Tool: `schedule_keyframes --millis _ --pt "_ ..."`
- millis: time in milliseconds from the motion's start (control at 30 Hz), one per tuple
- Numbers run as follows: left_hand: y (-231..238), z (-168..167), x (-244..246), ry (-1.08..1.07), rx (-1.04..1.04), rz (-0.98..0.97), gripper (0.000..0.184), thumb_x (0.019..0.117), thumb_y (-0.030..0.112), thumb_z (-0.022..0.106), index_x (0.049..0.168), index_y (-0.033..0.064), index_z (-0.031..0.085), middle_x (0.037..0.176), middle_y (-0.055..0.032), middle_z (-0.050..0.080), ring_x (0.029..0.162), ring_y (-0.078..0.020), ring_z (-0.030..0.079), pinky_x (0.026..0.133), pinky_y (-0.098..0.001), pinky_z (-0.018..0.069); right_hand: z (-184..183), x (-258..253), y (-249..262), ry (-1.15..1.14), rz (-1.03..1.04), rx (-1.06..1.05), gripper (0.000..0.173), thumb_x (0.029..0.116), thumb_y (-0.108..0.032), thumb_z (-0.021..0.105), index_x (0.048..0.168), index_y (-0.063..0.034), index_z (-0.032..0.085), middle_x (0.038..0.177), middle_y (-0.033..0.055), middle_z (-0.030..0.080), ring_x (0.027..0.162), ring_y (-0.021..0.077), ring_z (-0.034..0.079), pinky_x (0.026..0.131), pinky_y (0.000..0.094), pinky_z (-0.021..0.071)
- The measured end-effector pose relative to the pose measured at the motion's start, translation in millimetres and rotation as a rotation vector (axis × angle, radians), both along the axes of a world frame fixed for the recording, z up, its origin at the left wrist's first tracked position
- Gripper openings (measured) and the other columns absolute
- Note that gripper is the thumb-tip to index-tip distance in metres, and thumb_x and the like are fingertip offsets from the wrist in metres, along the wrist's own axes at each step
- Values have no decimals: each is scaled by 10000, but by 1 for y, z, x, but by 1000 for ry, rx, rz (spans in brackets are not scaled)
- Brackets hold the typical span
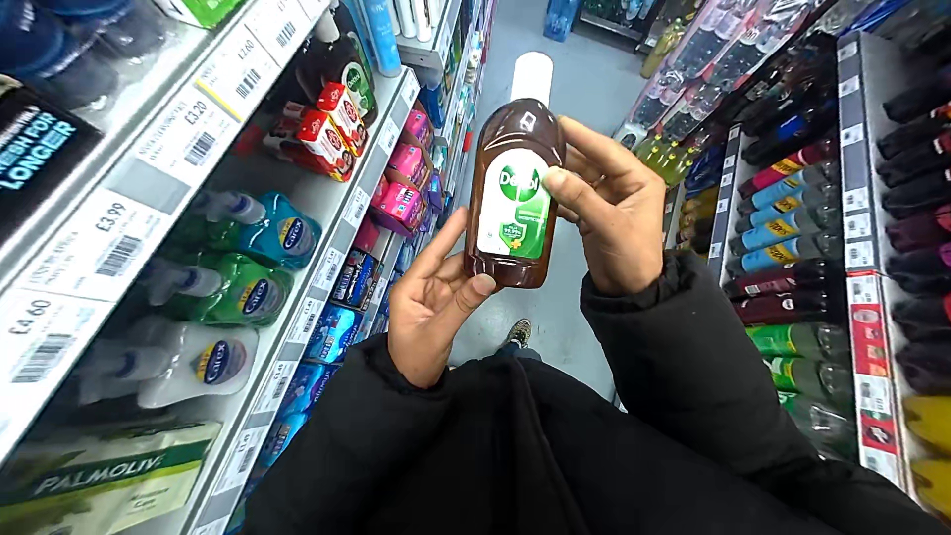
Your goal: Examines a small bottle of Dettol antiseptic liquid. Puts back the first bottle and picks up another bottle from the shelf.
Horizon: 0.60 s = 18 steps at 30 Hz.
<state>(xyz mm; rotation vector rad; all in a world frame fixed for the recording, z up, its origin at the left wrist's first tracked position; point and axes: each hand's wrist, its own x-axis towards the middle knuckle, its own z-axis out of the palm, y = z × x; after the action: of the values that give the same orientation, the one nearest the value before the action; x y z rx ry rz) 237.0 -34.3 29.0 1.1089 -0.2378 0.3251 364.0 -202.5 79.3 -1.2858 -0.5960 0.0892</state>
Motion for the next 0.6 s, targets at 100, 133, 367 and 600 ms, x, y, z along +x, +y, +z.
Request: schedule_keyframes --millis 100,133,367,600 --pt "-1 6 -1 12 21 -9 698 976 -1 641 1582 -31 296 1379 -232 600 1172 -329 671 1006 -460 575 2 -1 -1 -1 -1 17 501 958 40 639 1432 116 493 1266 221 672 1048 285 724 881 407 638" --pt "0 7 0 7 25 -13 693 975 1 646 1578 -33 304 1386 -241 593 1175 -340 669 1006 -466 575 2 0 -2 -6 0 23 500 956 41 640 1430 117 496 1265 223 674 1053 286 724 886 407 637" --pt "2 4 -3 35 29 -33 673 969 -3 650 1564 -29 336 1391 -243 582 1192 -350 655 1000 -482 576 -4 -6 -4 -6 -14 35 494 946 53 648 1416 122 512 1257 221 675 1055 281 723 884 403 637" --pt "5 -1 -15 70 7 -52 674 965 -8 655 1562 -25 342 1401 -253 571 1189 -363 656 996 -484 578 -11 -19 -1 16 -39 20 490 944 52 652 1413 113 523 1246 216 683 1049 271 726 879 388 638"
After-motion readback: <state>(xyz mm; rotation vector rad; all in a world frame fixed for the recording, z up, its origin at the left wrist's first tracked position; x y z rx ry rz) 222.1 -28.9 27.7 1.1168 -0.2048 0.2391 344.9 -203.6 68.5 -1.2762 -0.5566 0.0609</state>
